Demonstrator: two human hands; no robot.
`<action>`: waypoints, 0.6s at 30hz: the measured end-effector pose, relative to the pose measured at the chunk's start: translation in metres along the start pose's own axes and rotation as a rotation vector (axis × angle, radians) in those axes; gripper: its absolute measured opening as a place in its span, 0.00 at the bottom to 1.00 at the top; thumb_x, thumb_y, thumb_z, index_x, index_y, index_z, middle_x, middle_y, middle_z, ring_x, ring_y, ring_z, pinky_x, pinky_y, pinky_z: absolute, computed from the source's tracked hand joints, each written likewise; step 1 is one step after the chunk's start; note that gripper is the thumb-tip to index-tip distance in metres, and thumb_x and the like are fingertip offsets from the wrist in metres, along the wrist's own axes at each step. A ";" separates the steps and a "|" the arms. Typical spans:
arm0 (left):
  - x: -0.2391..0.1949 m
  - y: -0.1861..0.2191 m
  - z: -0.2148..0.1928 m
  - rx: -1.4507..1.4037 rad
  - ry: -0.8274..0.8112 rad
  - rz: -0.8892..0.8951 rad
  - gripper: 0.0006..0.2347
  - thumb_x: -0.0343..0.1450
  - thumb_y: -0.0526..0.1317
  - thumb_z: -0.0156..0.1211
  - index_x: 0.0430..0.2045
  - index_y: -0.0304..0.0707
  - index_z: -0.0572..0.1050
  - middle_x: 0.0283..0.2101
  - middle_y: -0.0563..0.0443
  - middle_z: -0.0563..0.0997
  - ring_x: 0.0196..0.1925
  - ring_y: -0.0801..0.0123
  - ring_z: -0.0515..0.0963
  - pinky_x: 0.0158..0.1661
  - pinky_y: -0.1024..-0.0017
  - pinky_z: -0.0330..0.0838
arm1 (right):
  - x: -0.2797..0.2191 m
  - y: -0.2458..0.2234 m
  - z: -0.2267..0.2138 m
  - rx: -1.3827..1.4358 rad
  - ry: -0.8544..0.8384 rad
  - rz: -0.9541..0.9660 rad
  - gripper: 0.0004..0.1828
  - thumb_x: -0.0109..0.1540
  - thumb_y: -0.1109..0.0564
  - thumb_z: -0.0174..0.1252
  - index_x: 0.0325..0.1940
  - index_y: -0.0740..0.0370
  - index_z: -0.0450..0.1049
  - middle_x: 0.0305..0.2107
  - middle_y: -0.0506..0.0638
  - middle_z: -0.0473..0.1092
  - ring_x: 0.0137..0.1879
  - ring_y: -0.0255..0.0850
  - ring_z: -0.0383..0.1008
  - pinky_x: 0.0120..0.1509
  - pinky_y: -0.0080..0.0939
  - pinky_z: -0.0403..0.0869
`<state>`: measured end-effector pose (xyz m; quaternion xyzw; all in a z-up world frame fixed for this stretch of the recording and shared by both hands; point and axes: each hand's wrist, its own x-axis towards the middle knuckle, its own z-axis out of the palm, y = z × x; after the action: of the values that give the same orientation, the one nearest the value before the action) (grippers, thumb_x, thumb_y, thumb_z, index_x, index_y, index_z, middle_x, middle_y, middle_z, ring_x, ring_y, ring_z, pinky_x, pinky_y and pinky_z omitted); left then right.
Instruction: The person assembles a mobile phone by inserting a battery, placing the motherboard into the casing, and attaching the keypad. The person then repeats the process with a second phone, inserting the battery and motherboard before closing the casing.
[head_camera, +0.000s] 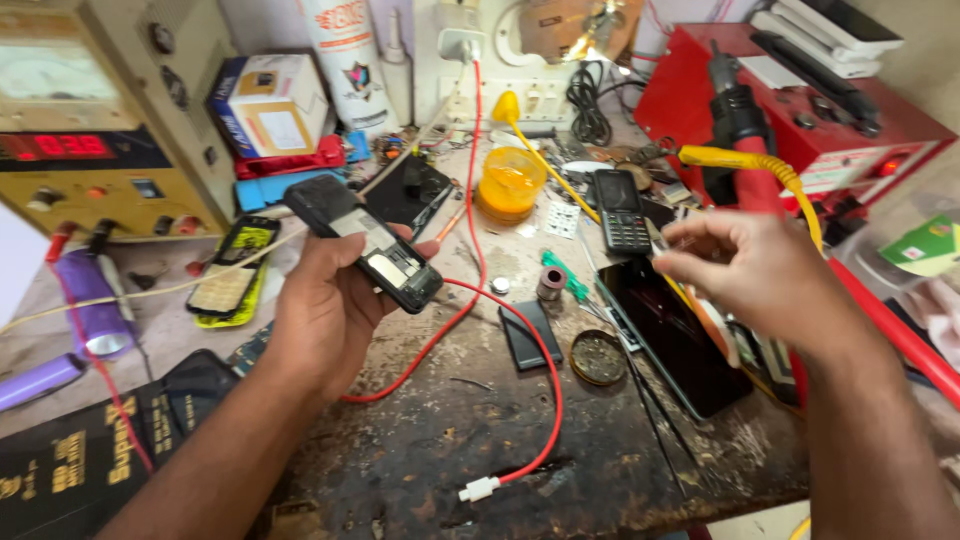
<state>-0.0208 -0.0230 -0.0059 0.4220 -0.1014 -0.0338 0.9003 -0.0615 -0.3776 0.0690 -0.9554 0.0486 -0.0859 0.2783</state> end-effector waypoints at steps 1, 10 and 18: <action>-0.001 0.001 0.000 0.026 -0.022 0.006 0.11 0.75 0.41 0.46 0.48 0.37 0.65 0.44 0.47 0.79 0.48 0.59 0.85 0.45 0.57 0.84 | -0.012 0.004 -0.002 -0.084 0.049 0.044 0.18 0.57 0.48 0.68 0.48 0.56 0.82 0.29 0.51 0.80 0.30 0.39 0.76 0.37 0.41 0.74; 0.001 -0.008 -0.004 0.200 0.044 0.002 0.24 0.76 0.59 0.43 0.49 0.35 0.70 0.43 0.45 0.80 0.39 0.65 0.81 0.40 0.61 0.79 | -0.120 0.031 0.057 -0.352 0.368 -0.056 0.20 0.54 0.43 0.69 0.46 0.53 0.83 0.46 0.54 0.79 0.56 0.51 0.77 0.61 0.49 0.73; -0.003 -0.010 0.001 0.238 -0.022 -0.036 0.25 0.76 0.61 0.42 0.51 0.36 0.70 0.43 0.42 0.81 0.37 0.63 0.81 0.40 0.61 0.79 | -0.124 0.034 0.070 -0.245 0.422 -0.256 0.17 0.58 0.50 0.67 0.49 0.56 0.82 0.49 0.52 0.78 0.63 0.50 0.74 0.66 0.48 0.70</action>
<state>-0.0241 -0.0297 -0.0136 0.5273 -0.1069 -0.0423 0.8419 -0.1716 -0.3521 -0.0243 -0.9413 -0.0058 -0.3111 0.1313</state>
